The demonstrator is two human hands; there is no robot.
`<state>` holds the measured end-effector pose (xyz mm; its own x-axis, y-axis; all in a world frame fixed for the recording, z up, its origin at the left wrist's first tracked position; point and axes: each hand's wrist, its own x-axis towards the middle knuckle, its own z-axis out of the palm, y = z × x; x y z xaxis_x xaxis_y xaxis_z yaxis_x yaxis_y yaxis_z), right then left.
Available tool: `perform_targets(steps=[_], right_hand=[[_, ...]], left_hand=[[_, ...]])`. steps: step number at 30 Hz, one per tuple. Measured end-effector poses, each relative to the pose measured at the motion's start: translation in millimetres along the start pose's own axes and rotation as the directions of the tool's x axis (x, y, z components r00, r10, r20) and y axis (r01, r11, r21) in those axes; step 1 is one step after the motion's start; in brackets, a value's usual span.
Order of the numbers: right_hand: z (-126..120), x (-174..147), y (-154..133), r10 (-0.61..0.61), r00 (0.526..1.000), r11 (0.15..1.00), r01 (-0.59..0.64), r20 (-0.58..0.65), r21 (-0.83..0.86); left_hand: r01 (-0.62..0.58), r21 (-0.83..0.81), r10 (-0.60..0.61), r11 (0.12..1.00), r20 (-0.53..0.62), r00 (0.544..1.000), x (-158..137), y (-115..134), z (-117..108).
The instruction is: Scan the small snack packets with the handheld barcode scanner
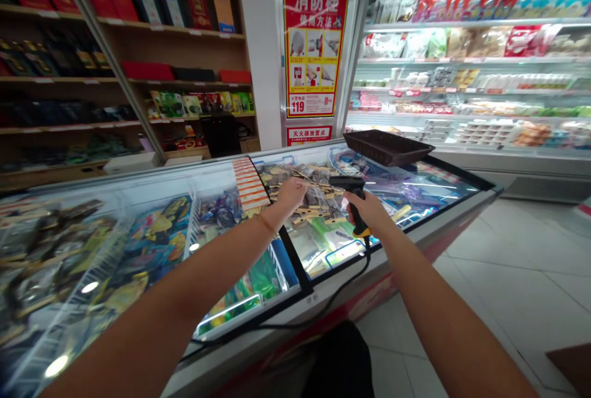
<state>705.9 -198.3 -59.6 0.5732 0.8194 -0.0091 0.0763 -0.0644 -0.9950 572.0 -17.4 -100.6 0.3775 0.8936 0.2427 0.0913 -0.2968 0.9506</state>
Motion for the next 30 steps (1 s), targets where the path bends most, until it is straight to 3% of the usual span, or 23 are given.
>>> perform_targets(steps=[5,11,14,17,19,22,24,27,30], right_hand=[[56,-11,-9,0.027,0.994,0.998,-0.033,0.106,0.057],[138,-37,-28,0.001,0.966,0.997,-0.020,0.258,0.071],[172,-52,-35,-0.016,0.946,0.999,-0.001,0.325,0.053],[195,-62,-38,-0.037,0.930,0.999,0.026,0.365,0.034],[206,-67,-38,-0.048,0.921,0.999,0.043,0.387,0.022],[219,-70,-36,-0.054,0.914,0.998,0.058,0.402,0.003],[227,-72,-34,-0.050,0.912,0.998,0.058,0.407,-0.007],[239,-77,-31,-0.040,0.904,0.999,0.045,0.427,-0.001],[252,-85,-29,-0.023,0.887,1.000,0.023,0.461,0.005]], left_hand=[[0.018,0.206,0.010,0.978,-0.135,0.991,-17,-1,-71],[-0.031,0.325,0.120,0.945,-0.258,0.959,-78,-16,-189],[-0.010,0.477,0.117,0.879,-0.194,0.974,-136,-13,-248],[0.042,0.591,-0.039,0.805,-0.019,0.999,-210,-1,-301],[0.061,0.703,-0.167,0.708,0.082,0.983,-264,9,-329],[0.115,0.797,-0.334,0.593,0.114,0.936,-335,22,-363],[0.124,0.824,-0.384,0.553,0.120,0.916,-369,26,-379],[0.037,0.838,-0.388,0.544,0.212,0.897,-395,22,-392],[-0.043,0.872,-0.384,0.488,0.259,0.886,-397,16,-395]])
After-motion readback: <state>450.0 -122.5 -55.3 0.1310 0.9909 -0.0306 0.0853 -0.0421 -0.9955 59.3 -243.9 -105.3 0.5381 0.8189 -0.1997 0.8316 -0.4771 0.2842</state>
